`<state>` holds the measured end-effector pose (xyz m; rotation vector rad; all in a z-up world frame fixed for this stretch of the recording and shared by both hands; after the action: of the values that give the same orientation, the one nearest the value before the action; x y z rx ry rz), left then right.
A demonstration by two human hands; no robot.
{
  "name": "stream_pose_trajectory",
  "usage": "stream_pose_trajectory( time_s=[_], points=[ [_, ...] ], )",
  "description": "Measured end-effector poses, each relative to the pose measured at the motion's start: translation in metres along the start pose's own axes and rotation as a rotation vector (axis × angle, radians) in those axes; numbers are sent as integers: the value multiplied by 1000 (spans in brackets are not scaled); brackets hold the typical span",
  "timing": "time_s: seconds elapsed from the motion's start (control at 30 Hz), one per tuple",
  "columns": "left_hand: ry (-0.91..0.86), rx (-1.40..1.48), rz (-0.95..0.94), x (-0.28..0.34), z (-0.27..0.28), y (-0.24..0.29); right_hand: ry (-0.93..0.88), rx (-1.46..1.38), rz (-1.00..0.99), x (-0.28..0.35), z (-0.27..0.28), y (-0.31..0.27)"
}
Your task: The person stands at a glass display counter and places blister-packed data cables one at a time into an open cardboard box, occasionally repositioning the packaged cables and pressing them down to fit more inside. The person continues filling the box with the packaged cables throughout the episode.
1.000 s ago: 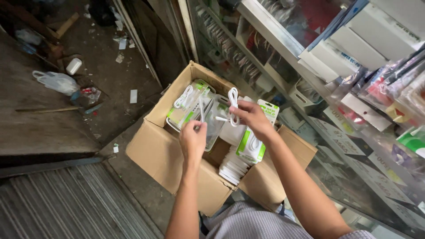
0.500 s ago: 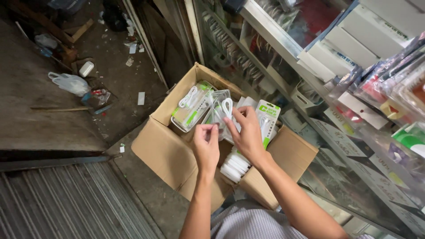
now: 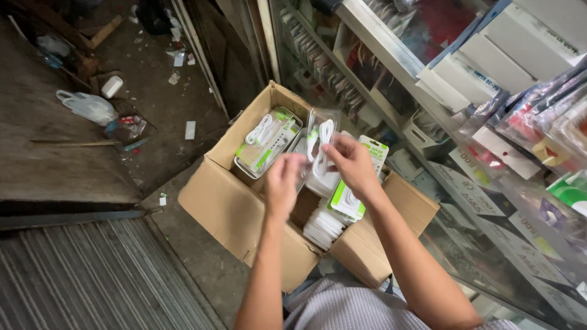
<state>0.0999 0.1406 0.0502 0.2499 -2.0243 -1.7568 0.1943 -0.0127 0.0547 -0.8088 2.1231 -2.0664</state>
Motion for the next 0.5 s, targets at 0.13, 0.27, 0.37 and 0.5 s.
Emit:
stream_pose_trajectory(
  time_s=[0.13,0.27,0.37,0.5],
  points=[
    [55,13,107,-48,30,-75,63,42,47,-14,14,0],
    [-17,-1042,213,-76,45,-167,74,54,-10,-17,24,16],
    [-98,-1271,308,-88,47,-230,99,78,-61,-14,28,29],
    [-67,-1340,376,-103,47,-273,115,47,-53,-12,30,41]
  ],
)
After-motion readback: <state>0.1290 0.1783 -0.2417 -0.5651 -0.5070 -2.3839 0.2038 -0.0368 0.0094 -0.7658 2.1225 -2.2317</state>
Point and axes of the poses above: each hand's wrist, its own x-axis away from the middle knuckle, its own z-axis out of the back of the hand, y = z × x, the point moved 9 cm from there along -x, towards the middle knuckle, and after that the axes turned 1 degree about -x, right-handed, at the moved point
